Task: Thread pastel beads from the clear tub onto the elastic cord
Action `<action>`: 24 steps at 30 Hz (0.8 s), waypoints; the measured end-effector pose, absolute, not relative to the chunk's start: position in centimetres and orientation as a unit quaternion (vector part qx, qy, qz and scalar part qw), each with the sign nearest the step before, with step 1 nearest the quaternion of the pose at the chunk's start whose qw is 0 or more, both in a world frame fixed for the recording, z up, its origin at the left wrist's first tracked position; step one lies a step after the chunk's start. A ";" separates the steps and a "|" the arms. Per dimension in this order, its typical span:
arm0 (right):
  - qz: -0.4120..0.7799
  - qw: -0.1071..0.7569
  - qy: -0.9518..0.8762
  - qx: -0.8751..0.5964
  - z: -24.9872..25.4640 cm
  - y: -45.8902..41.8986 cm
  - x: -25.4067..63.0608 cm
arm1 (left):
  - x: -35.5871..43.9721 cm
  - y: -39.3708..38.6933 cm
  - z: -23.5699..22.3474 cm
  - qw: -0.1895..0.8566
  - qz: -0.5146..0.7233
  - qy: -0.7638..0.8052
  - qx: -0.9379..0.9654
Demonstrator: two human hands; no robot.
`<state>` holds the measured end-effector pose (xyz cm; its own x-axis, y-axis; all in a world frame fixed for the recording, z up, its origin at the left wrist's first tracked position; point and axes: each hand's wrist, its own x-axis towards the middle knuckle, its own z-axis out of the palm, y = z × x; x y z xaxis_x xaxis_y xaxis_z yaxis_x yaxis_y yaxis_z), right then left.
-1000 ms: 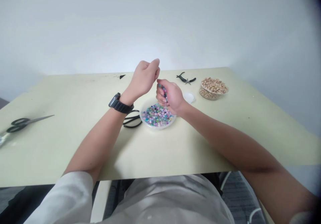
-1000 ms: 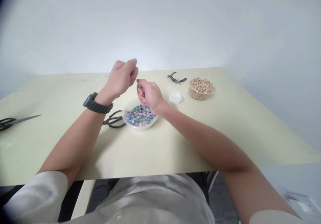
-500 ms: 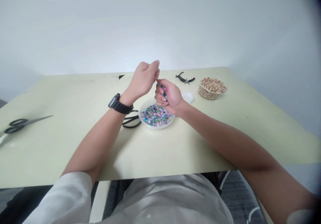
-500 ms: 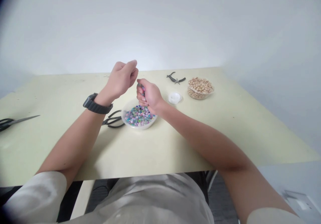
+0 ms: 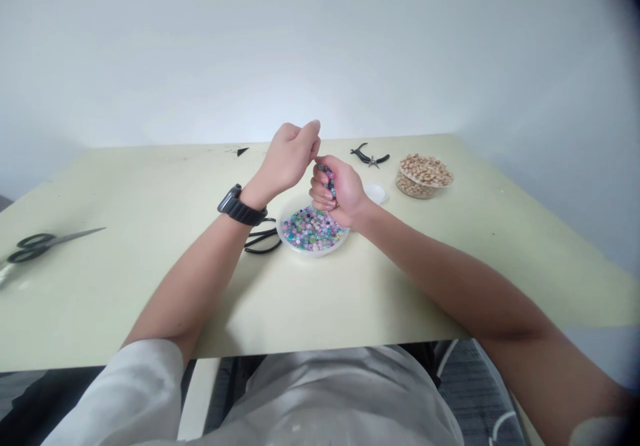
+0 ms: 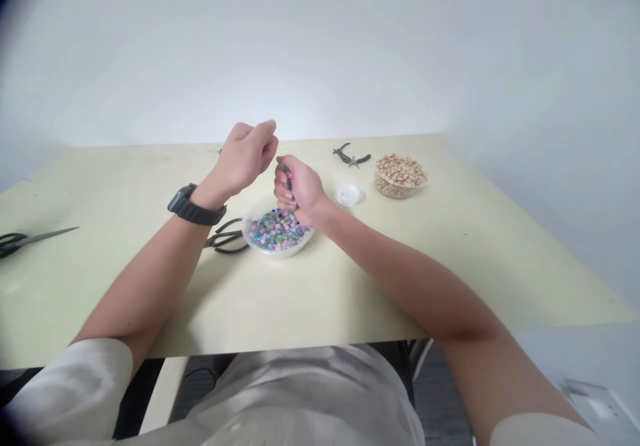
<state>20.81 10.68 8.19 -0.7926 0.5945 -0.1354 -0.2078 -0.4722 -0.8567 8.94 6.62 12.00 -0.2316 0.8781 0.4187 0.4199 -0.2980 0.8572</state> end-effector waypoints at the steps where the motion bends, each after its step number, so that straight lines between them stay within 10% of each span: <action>1: 0.830 0.242 -0.454 -0.213 8.2 10.7 20.8 | 8.9 6.6 12.0 0.208 0.555 0.555 0.584; 24: 0.805 0.267 -0.487 -0.210 7.5 10.8 20.6 | 9.0 6.6 12.1 0.198 0.540 0.563 0.593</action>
